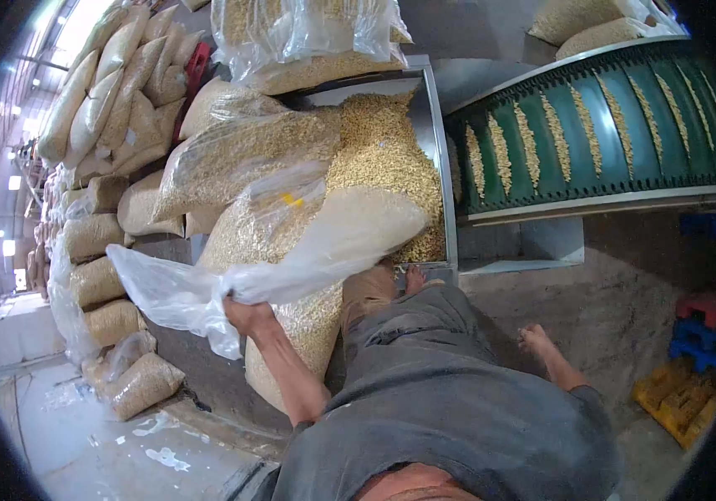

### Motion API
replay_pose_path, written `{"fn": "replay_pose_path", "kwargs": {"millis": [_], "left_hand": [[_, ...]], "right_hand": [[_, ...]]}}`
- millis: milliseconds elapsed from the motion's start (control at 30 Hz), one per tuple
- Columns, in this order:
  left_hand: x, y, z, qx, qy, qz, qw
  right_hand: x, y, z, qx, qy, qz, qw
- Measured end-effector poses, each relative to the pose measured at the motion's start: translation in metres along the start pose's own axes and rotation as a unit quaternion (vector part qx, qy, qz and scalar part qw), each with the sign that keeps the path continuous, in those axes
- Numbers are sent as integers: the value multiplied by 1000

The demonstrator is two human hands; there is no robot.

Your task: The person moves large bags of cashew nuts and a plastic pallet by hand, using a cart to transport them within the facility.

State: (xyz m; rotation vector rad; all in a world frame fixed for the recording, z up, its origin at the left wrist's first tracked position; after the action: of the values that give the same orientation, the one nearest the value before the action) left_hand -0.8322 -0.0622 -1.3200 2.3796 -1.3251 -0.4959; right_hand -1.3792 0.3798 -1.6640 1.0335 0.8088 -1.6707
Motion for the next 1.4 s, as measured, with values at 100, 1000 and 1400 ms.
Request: {"fn": "replay_pose_path", "kwargs": {"millis": [100, 1000, 1400], "left_hand": [[19, 28, -22, 37, 14, -28, 999], [151, -13, 141, 247, -26, 175, 953], [128, -53, 47, 644, 390, 110, 649]], "right_hand": [[24, 3, 23, -80, 7, 13, 997], [194, 195, -72, 126, -224, 101, 961], [148, 209, 77, -136, -229, 51, 963]]}}
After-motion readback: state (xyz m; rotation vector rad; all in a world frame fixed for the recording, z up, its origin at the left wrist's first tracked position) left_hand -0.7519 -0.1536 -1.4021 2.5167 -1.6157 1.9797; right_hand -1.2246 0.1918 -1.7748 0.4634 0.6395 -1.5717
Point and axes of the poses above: each hand's wrist, its own x-axis towards the middle knuckle, its own y-axis out of the palm, z = x × y, the point moved 8 cm from there along x, towards the middle knuckle, and after that the axes turned 4 degrees about x, right-handed, at the moved point
